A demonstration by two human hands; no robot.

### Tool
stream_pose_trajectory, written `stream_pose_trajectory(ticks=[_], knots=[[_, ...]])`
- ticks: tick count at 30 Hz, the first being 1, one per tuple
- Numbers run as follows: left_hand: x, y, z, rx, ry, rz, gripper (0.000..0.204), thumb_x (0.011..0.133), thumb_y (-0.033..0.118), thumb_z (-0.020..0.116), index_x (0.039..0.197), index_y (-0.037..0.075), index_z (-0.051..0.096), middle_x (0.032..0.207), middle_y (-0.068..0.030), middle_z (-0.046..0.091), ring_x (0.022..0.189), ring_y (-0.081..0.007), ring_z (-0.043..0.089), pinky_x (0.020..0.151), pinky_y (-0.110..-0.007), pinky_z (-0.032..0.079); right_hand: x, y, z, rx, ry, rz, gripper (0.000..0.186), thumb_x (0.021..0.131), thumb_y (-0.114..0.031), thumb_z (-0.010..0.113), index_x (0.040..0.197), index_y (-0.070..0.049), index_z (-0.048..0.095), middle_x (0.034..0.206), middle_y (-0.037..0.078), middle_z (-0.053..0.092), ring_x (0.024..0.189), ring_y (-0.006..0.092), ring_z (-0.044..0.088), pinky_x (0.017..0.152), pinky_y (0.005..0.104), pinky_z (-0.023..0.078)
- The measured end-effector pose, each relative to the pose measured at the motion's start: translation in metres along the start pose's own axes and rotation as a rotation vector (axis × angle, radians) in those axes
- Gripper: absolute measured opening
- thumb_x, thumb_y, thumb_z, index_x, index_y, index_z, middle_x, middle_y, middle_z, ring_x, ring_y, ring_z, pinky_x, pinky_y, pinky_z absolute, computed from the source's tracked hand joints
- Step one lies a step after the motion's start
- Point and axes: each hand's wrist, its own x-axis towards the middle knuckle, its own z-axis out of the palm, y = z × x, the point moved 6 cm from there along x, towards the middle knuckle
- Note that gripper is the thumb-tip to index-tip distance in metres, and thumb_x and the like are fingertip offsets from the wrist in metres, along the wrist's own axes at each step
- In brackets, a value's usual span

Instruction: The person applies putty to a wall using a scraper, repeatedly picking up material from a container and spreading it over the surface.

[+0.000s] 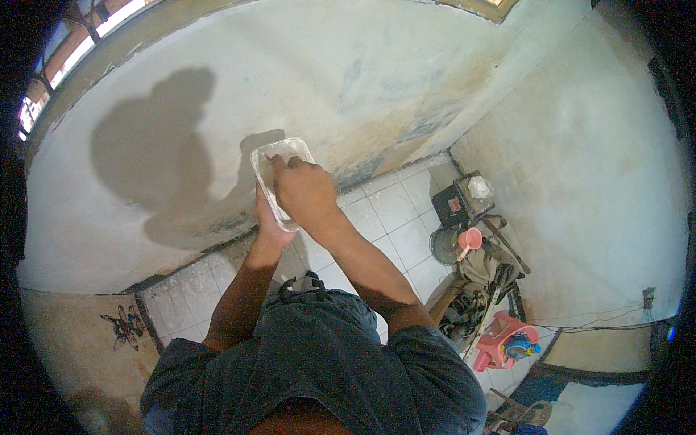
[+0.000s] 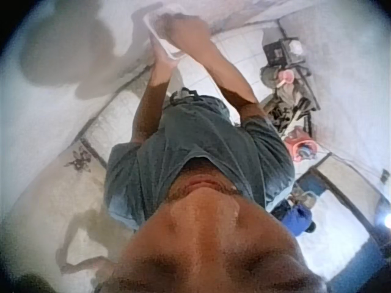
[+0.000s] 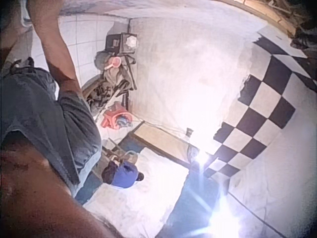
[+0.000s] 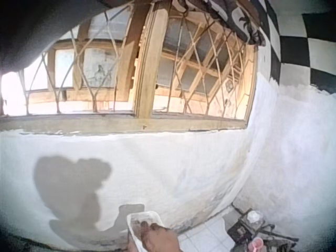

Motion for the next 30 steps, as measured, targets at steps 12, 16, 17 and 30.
stream_pose_trajectory(ticks=[12,16,17,30], knots=[[0.003,-0.001,-0.001,0.049,0.005,0.034,0.054,0.1,0.053,0.032,0.138,0.018,0.047,0.134,-0.0062,0.055,0.123,-0.0253,0.053,0.104,-0.044,0.043,-0.003,0.02,0.0,0.056,0.11,0.051,0.013,0.085,-0.016,0.062,0.094,-0.006,0.064,0.072,0.021,0.065,0.064,0.0394,0.064,0.058,0.0471,0.052],[0.002,0.0,0.001,0.031,-0.005,0.014,0.053,0.1,0.053,0.032,0.136,0.018,0.048,0.132,-0.0048,0.056,0.121,-0.0237,0.054,0.104,-0.044,0.043,-0.001,0.013,-0.008,0.118,0.089,0.038,0.011,0.086,-0.016,0.062,0.089,-0.006,0.061,0.071,0.021,0.064,0.063,0.0394,0.064,0.057,0.0478,0.051],[0.003,0.0,0.001,0.025,0.013,0.013,0.054,0.099,0.053,0.032,0.137,0.018,0.048,0.133,-0.005,0.056,0.121,-0.0239,0.054,0.104,-0.044,0.043,0.0,0.013,-0.013,0.114,0.108,0.03,0.011,0.085,-0.016,0.062,0.089,-0.005,0.062,0.071,0.021,0.064,0.063,0.0392,0.064,0.057,0.0479,0.051],[0.0,-0.005,0.003,0.013,-0.021,0.03,0.057,0.098,0.055,0.032,0.137,0.017,0.048,0.135,-0.0048,0.054,0.124,-0.0247,0.052,0.105,-0.044,0.041,-0.009,0.014,-0.007,0.064,0.044,0.021,0.021,0.081,-0.015,0.062,0.1,-0.005,0.064,0.076,0.018,0.065,0.064,0.0361,0.066,0.058,0.0466,0.053]])
